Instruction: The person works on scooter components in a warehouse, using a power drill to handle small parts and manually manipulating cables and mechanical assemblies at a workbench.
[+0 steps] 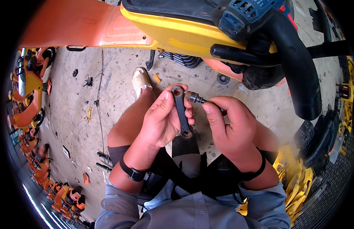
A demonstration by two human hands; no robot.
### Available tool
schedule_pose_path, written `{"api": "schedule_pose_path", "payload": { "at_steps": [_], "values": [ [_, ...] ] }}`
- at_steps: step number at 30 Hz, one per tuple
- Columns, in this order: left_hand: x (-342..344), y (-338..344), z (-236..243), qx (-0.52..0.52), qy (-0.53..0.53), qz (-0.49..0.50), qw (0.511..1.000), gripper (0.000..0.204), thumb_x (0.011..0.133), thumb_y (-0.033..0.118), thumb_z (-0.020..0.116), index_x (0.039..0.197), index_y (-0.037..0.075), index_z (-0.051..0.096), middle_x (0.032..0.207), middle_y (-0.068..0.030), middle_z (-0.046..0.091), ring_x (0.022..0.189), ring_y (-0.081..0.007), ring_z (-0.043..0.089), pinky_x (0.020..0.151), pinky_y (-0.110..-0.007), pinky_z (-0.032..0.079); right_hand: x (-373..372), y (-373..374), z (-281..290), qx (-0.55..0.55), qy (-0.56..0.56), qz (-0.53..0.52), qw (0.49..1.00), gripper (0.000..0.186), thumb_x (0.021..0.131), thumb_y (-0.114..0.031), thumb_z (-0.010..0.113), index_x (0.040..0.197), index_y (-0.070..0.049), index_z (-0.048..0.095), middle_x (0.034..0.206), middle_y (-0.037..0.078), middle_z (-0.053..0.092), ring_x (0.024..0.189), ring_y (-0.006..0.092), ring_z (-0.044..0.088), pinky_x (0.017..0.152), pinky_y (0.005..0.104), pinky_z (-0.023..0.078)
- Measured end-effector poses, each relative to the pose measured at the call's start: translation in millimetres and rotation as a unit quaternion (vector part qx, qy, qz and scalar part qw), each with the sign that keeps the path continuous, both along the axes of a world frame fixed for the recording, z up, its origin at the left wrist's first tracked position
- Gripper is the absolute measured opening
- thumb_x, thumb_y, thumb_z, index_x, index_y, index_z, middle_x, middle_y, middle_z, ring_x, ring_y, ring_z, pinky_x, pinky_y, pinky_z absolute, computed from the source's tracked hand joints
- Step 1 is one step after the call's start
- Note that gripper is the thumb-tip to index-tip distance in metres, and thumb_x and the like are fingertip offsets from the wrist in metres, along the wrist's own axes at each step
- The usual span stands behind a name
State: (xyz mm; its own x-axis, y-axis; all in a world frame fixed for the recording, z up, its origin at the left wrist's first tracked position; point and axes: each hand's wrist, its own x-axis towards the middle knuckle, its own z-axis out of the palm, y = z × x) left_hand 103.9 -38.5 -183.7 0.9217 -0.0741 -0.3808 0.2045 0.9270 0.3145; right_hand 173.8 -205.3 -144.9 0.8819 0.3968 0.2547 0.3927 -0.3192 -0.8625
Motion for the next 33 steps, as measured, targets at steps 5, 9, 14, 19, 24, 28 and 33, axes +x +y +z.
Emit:
{"api": "schedule_pose_path", "payload": {
  "at_steps": [5,9,14,19,24,28,33],
  "values": [
    [0.0,1.2,-4.0,0.002,0.002,-0.002,1.000,0.040,0.107,0.033,0.044,0.134,0.004,0.045,0.105,-0.0117,0.062,0.090,-0.0220,0.063,0.079,-0.039,0.056,-2.6,-7.5,8.6,0.007,0.099,0.016,0.995,0.015,0.093,-0.012,0.070,0.099,0.000,0.064,0.081,0.008,0.067,0.068,0.0157,0.063,0.061,0.0274,0.049],
    [5.5,-2.0,3.6,0.029,0.053,0.008,0.998,0.037,0.107,0.028,0.043,0.133,0.002,0.046,0.108,-0.0108,0.060,0.091,-0.0208,0.062,0.078,-0.038,0.056,3.1,-15.5,-3.2,0.125,-0.027,0.027,0.991,0.021,0.098,-0.018,0.066,0.101,0.001,0.061,0.085,0.007,0.067,0.076,0.0123,0.063,0.067,0.0268,0.051],
    [5.7,0.8,-8.7,0.073,0.104,0.003,0.992,0.033,0.107,0.022,0.041,0.131,0.000,0.048,0.105,-0.0098,0.059,0.090,-0.0192,0.061,0.076,-0.036,0.056,10.6,7.2,-32.5,-0.120,-0.002,0.065,0.991,0.013,0.093,-0.015,0.068,0.097,-0.003,0.063,0.084,0.012,0.068,0.074,0.0285,0.066,0.066,0.0357,0.052],
    [7.7,5.1,-7.9,0.089,0.123,-0.004,0.988,0.032,0.108,0.018,0.039,0.130,-0.002,0.049,0.104,-0.0093,0.059,0.089,-0.0177,0.061,0.076,-0.034,0.056,16.8,3.3,-31.8,-0.064,-0.039,0.055,0.996,0.014,0.091,-0.015,0.069,0.099,-0.006,0.063,0.086,0.012,0.069,0.078,0.0338,0.066,0.068,0.0388,0.053],
    [3.4,6.7,-16.3,0.105,0.146,-0.020,0.983,0.031,0.105,0.013,0.042,0.131,-0.003,0.050,0.108,-0.0095,0.060,0.092,-0.0180,0.061,0.078,-0.034,0.056,11.4,10.7,-40.4,-0.082,-0.053,0.032,0.995,0.013,0.093,-0.017,0.067,0.097,-0.006,0.062,0.087,0.013,0.069,0.081,0.0344,0.066,0.069,0.0423,0.052],
    [1.7,5.1,-16.7,0.127,0.149,-0.038,0.980,0.030,0.103,0.007,0.043,0.130,-0.004,0.050,0.109,-0.0091,0.060,0.094,-0.0179,0.061,0.080,-0.033,0.056,14.1,9.6,-49.3,-0.235,-0.027,0.068,0.969,0.013,0.094,-0.016,0.065,0.098,-0.005,0.061,0.086,0.012,0.068,0.079,0.0341,0.065,0.068,0.0417,0.052],
    [0.3,5.9,-16.9,0.130,0.136,-0.047,0.981,0.031,0.101,0.003,0.044,0.130,-0.005,0.050,0.110,-0.0094,0.060,0.096,-0.0177,0.061,0.081,-0.033,0.055,14.6,8.4,-42.9,-0.107,-0.070,0.028,0.991,0.013,0.094,-0.017,0.065,0.096,-0.005,0.060,0.083,0.012,0.066,0.077,0.0345,0.064,0.067,0.0423,0.052]
  ]
}}
